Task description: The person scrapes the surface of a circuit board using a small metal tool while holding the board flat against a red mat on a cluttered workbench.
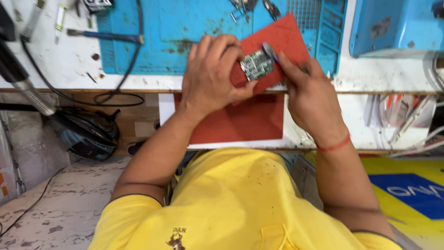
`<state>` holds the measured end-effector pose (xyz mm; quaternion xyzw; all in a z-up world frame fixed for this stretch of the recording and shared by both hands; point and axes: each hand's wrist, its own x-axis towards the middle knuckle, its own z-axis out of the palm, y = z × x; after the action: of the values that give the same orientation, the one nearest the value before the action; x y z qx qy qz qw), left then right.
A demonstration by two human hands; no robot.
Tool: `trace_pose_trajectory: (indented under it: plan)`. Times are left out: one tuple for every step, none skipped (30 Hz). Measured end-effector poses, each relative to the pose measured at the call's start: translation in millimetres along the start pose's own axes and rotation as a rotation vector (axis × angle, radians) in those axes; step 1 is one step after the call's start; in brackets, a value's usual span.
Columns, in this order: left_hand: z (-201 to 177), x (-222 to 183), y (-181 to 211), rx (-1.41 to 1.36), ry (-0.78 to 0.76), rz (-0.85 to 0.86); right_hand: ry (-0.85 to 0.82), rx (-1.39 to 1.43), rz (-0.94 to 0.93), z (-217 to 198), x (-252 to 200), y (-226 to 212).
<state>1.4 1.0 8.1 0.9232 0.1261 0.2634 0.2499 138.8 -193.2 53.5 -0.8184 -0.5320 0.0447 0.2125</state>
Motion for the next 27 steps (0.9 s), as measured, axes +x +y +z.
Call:
trace_pose_trajectory:
  plan:
    - [0.7, -0.1, 0.9, 0.007, -0.001, 0.0, -0.068, -0.036, 0.022, 4.4, -1.3, 4.5]
    - [0.1, -0.8, 2.4, 0.013, -0.002, 0.0, -0.137, -0.07, 0.042, 6.1, -5.2, 8.3]
    - [-1.2, 4.2, -0.5, 0.009, 0.002, 0.01, -0.19, -0.111, 0.06, 9.0, -2.9, 13.1]
    - [-3.1, 6.5, -1.7, 0.006, 0.006, 0.02, -0.147, -0.118, 0.06, 9.4, -1.9, 16.5]
    - [-3.2, 8.5, -2.6, 0.004, 0.022, 0.021, -0.107, -0.131, 0.047, 7.8, 0.4, 20.4]
    - [-1.4, 12.4, -6.5, 0.014, 0.029, 0.04, -0.067, -0.144, 0.033, 7.4, 4.0, 23.8]
    - [-0.5, 5.9, -5.4, 0.019, 0.016, 0.036, -0.063, -0.12, 0.019, 6.5, -1.1, 23.0]
    - [1.4, -0.6, -3.9, 0.024, 0.003, 0.032, -0.06, -0.096, 0.005, 6.3, -5.5, 22.2]
    - [1.9, -5.2, -2.2, 0.01, -0.006, 0.029, -0.051, -0.07, -0.005, 5.2, -8.6, 21.8]
    - [0.3, -9.2, 1.3, -0.004, -0.015, 0.026, -0.087, -0.058, -0.027, 3.3, -13.2, 20.0]
    - [-2.2, -1.2, -1.9, -0.008, -0.004, 0.044, -0.098, -0.057, -0.06, 1.3, -8.2, 20.7]
    - [-6.2, 9.3, -6.4, -0.03, -0.03, 0.039, -0.108, -0.057, -0.092, -1.3, -2.1, 22.5]
    - [-9.1, 15.3, -8.0, -0.06, -0.059, 0.022, -0.125, -0.105, -0.118, -4.0, 2.0, 25.3]
    - [-12.8, 19.4, -9.4, -0.089, -0.087, 0.005, -0.141, -0.153, -0.144, -6.1, 5.9, 28.5]
    - [-16.9, 21.5, -13.8, -0.113, -0.14, 0.05, -0.174, -0.191, -0.177, -6.1, 8.0, 30.7]
    - [-20.8, 24.6, -20.3, -0.137, -0.193, 0.096, -0.181, -0.191, -0.221, -6.5, 10.6, 33.5]
    - [-24.1, 26.7, -25.0, -0.158, -0.245, 0.152, -0.179, -0.192, -0.261, -6.6, 13.9, 35.7]
    - [-25.4, 26.0, -27.5, -0.181, -0.254, 0.157, -0.176, -0.192, -0.301, -8.3, 17.9, 37.7]
    - [-26.5, 29.9, -31.3, -0.196, -0.256, 0.178, -0.201, -0.194, -0.359, -10.0, 24.7, 39.3]
    - [-26.1, 34.5, -35.2, -0.212, -0.258, 0.199, -0.225, -0.196, -0.417, -11.1, 31.7, 40.0]
    - [-24.1, 35.0, -37.0, -0.196, -0.237, 0.204, -0.257, -0.196, -0.471, -13.7, 37.9, 41.1]
    - [-20.9, 34.4, -38.6, -0.179, -0.215, 0.208, -0.246, -0.248, -0.459, -17.4, 44.7, 44.2]
    - [-18.3, 29.3, -39.6, -0.169, -0.206, 0.198, -0.25, -0.287, -0.444, -18.8, 46.1, 45.2]
    - [-16.4, 23.9, -40.5, -0.167, -0.213, 0.203, -0.254, -0.325, -0.428, -18.3, 45.9, 45.3]
    - [-15.2, 22.1, -42.4, -0.16, -0.213, 0.207, -0.253, -0.313, -0.447, -16.8, 46.3, 44.6]
    - [-15.6, 20.5, -42.9, -0.154, -0.213, 0.21, -0.251, -0.299, -0.465, -16.8, 46.1, 44.6]
    - [-18.0, 22.2, -43.4, -0.156, -0.222, 0.195, -0.236, -0.291, -0.479, -16.2, 47.3, 45.6]
